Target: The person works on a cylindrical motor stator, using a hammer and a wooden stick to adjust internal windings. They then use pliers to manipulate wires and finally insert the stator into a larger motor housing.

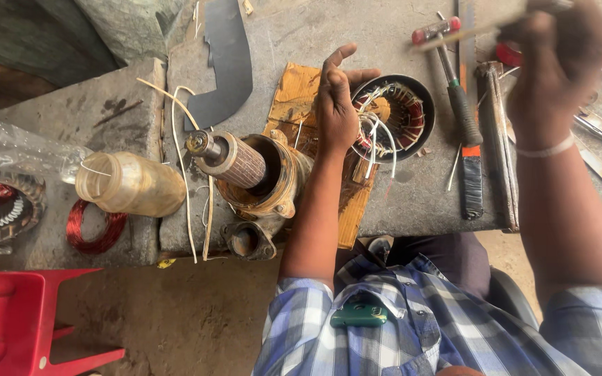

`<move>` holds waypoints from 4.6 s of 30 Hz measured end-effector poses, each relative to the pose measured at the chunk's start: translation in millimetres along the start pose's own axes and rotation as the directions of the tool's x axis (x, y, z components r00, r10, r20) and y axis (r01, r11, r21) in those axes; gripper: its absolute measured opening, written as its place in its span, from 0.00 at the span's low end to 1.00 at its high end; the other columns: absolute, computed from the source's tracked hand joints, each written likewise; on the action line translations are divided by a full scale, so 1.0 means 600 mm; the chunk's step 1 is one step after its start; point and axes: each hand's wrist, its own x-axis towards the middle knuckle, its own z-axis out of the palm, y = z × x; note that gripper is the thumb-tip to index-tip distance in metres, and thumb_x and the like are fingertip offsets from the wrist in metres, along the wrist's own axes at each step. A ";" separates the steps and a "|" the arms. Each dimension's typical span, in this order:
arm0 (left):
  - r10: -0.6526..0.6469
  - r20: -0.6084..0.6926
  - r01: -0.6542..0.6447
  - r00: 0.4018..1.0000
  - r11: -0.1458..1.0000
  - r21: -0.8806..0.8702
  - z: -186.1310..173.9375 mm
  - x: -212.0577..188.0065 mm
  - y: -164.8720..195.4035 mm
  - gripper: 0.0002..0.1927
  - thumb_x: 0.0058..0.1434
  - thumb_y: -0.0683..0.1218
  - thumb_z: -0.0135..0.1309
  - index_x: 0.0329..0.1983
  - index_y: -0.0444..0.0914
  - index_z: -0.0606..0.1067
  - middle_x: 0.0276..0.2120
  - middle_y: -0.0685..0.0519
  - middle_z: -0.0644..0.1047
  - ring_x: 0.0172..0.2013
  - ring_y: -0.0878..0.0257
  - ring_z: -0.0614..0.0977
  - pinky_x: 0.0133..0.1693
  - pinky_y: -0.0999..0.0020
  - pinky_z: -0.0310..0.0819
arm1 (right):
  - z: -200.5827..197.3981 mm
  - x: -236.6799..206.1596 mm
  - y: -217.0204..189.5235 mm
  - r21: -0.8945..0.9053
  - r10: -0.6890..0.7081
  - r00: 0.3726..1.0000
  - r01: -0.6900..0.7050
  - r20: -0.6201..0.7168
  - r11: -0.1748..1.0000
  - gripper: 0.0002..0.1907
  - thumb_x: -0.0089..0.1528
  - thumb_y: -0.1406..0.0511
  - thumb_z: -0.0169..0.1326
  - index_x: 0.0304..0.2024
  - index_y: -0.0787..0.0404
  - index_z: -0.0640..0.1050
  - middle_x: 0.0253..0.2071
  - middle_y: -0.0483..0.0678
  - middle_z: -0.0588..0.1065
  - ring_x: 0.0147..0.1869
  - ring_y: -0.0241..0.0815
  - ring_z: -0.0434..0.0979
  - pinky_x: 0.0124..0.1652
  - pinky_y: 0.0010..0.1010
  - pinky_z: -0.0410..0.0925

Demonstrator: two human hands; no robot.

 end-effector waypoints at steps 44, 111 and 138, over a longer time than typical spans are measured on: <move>0.057 -0.030 -0.049 0.998 0.976 0.212 0.048 -0.079 0.065 0.16 0.77 0.50 0.45 0.44 0.37 0.80 0.43 0.49 0.85 0.48 0.58 0.88 0.51 0.64 0.84 | 0.041 -0.097 -0.182 -0.450 -0.249 0.854 0.464 0.457 0.763 0.07 0.61 0.77 0.63 0.40 0.67 0.78 0.41 0.56 0.80 0.49 0.54 0.84 0.47 0.38 0.78; -0.029 -0.143 0.053 0.989 0.985 0.167 0.009 -0.074 0.082 0.18 0.76 0.52 0.44 0.42 0.38 0.80 0.35 0.51 0.84 0.39 0.59 0.88 0.42 0.64 0.82 | 0.141 -0.078 -0.092 -0.248 0.337 0.888 -0.265 0.315 0.932 0.26 0.73 0.52 0.55 0.63 0.65 0.74 0.59 0.49 0.75 0.62 0.37 0.75 0.63 0.28 0.68; -0.059 -0.166 0.074 0.984 0.993 0.089 0.003 -0.064 0.074 0.17 0.77 0.50 0.43 0.40 0.35 0.78 0.36 0.52 0.84 0.39 0.60 0.87 0.45 0.65 0.81 | 0.150 -0.105 -0.100 -0.702 -0.049 0.915 0.340 0.399 0.626 0.08 0.68 0.68 0.61 0.50 0.58 0.80 0.60 0.54 0.73 0.70 0.56 0.71 0.66 0.46 0.66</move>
